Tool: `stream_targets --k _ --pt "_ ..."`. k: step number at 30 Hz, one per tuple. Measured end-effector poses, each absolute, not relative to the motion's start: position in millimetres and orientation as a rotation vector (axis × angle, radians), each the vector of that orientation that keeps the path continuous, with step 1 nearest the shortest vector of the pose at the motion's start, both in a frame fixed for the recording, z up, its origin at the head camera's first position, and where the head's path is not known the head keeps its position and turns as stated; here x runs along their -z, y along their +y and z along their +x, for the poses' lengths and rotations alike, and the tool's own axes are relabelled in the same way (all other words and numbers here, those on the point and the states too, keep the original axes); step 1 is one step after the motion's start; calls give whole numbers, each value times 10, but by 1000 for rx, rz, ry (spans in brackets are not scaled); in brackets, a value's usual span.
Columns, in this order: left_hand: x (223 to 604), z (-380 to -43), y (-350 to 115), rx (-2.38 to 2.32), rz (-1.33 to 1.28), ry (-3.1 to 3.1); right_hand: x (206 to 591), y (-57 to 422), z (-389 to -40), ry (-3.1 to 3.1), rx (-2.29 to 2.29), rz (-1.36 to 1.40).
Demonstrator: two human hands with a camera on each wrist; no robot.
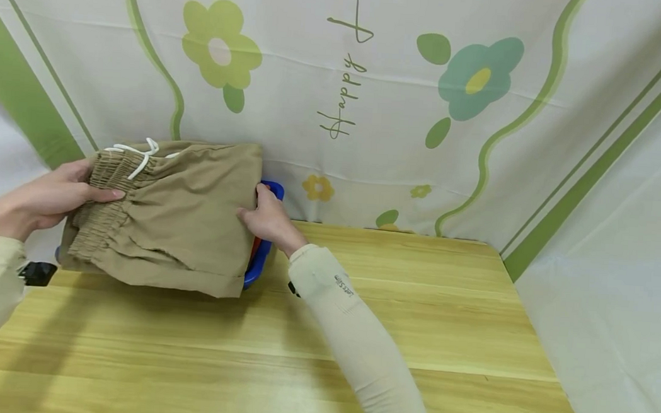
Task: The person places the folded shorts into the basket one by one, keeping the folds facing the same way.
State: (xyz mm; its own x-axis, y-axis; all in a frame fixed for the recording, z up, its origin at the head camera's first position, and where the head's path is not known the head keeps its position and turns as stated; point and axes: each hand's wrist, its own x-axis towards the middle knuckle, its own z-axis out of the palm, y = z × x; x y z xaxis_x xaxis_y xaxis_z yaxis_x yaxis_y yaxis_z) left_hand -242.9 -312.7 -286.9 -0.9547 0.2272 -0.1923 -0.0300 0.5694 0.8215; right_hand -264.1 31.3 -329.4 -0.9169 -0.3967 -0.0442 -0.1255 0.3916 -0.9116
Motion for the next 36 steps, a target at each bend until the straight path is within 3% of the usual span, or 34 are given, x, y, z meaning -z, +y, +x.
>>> stream_targets --k 18,36 --pt "3139 -2632 -3013 -1259 170 2523 3538 285 -2742 2705 1197 -339" --pt "3201 -2628 -3028 -979 17 2701 3651 204 -2708 3039 781 -480"
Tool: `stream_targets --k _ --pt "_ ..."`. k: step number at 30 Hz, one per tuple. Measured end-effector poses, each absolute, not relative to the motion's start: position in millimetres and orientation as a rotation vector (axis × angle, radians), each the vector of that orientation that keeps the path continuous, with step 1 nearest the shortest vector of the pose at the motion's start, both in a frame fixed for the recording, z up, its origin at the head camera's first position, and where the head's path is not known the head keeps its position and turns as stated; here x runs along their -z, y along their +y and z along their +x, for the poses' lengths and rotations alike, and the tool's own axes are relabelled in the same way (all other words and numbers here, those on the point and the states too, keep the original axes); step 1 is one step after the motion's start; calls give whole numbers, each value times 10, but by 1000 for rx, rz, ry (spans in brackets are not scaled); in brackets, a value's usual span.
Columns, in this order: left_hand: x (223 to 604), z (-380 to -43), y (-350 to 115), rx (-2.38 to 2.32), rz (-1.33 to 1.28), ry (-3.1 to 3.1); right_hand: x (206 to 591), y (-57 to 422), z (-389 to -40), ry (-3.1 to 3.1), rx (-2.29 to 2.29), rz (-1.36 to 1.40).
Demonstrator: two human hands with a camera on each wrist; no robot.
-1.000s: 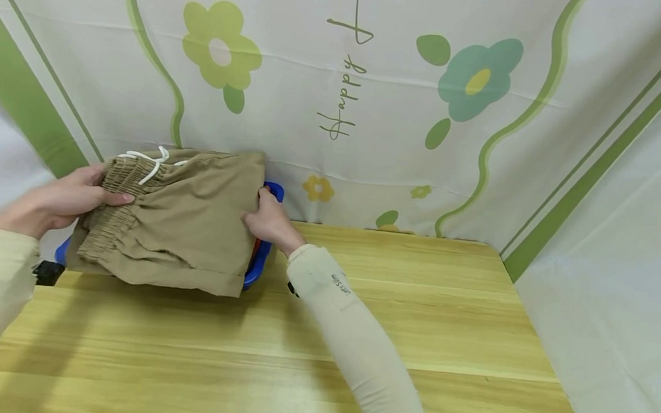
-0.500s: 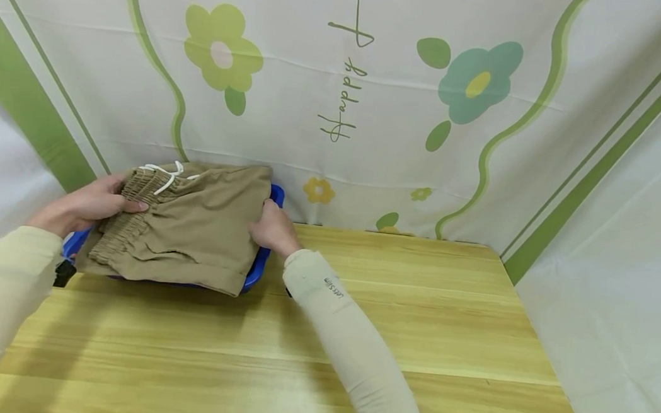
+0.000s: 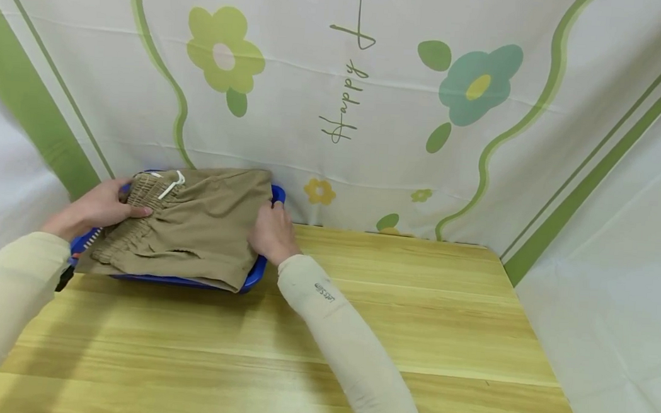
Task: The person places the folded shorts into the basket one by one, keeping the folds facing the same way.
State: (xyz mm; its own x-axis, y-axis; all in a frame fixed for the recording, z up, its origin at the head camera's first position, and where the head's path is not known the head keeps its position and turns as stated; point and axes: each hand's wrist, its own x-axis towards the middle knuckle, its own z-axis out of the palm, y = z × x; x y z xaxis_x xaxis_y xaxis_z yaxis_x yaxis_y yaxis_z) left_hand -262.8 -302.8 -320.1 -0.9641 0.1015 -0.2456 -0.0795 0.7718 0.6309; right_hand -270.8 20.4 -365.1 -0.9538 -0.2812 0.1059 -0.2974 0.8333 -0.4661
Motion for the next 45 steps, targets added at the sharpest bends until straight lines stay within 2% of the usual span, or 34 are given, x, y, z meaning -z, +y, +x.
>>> stream_targets --k 6,13,21,24,31,45 --pt "3179 -2565 -3031 -888 27 2730 3576 194 -2645 -2889 -637 518" --pt "3154 -2531 -3018 -719 105 2820 3450 138 -2610 -2935 -528 850" --pt "3065 -2501 -2867 -478 497 2887 3512 66 -2669 -3060 -416 1158" --pt "3079 -2475 -2829 -392 554 2831 3546 49 -2682 -3103 -258 1222" --pt "3200 -2491 -2792 -328 522 2765 3627 45 -2724 -3144 168 1139" --pt "3395 -2519 -2757 -244 411 2690 3701 -37 -2678 -3197 541 954"
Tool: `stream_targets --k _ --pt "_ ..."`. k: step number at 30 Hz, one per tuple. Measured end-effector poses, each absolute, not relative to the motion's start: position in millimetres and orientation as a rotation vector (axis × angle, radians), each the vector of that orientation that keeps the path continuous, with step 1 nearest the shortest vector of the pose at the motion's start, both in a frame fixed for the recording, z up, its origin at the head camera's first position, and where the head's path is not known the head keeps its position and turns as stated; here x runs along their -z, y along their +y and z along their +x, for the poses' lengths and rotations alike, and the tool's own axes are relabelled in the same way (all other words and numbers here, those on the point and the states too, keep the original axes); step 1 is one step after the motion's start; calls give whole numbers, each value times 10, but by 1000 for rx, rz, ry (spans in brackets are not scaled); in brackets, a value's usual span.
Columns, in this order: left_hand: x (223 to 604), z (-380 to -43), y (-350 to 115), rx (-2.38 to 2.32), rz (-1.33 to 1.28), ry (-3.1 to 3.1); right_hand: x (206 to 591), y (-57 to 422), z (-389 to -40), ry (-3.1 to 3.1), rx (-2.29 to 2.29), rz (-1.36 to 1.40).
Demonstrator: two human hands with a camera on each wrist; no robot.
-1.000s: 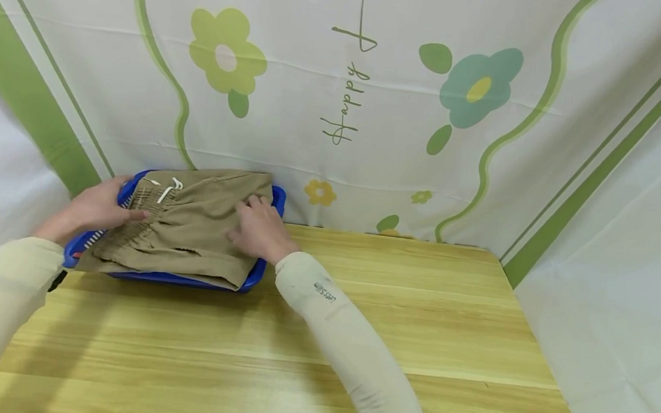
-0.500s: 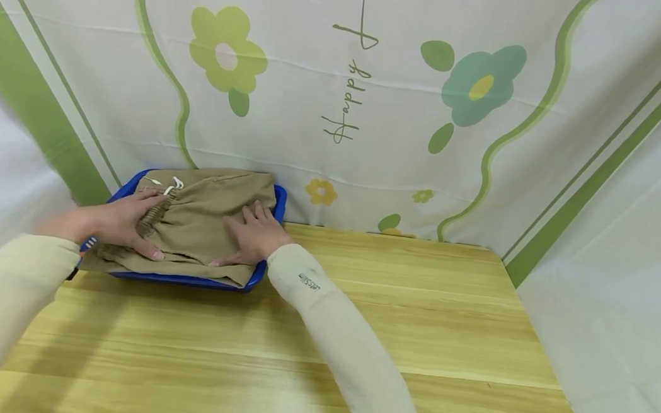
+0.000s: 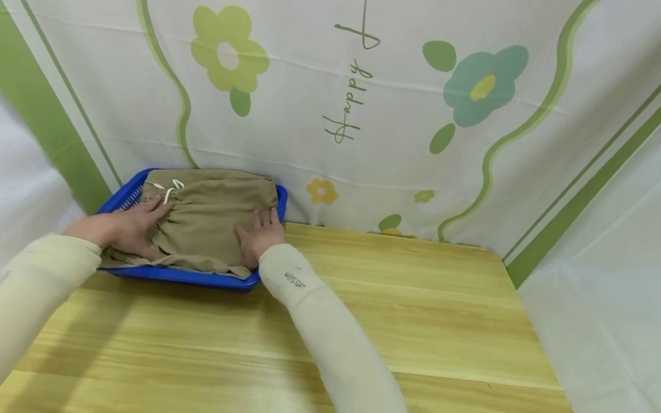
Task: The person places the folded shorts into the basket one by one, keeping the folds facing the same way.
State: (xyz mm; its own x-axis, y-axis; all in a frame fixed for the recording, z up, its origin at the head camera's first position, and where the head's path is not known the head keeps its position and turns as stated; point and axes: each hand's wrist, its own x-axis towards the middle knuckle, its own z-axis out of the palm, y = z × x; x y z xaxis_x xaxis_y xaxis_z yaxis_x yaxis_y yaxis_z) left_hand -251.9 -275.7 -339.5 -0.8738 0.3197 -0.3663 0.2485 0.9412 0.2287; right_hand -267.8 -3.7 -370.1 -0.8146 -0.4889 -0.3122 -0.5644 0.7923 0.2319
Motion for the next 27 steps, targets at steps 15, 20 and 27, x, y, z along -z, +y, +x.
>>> stream_targets --k 15,20,27 --pt "3516 -2499 -2806 -120 473 2718 3835 -73 -2703 2758 -439 -854" --pt "3512 -2522 -2807 -155 460 2734 3912 -12 -2738 2846 -207 -916" --pt "3443 -2524 -2817 -185 436 2790 3884 127 -2698 2864 415 -969"
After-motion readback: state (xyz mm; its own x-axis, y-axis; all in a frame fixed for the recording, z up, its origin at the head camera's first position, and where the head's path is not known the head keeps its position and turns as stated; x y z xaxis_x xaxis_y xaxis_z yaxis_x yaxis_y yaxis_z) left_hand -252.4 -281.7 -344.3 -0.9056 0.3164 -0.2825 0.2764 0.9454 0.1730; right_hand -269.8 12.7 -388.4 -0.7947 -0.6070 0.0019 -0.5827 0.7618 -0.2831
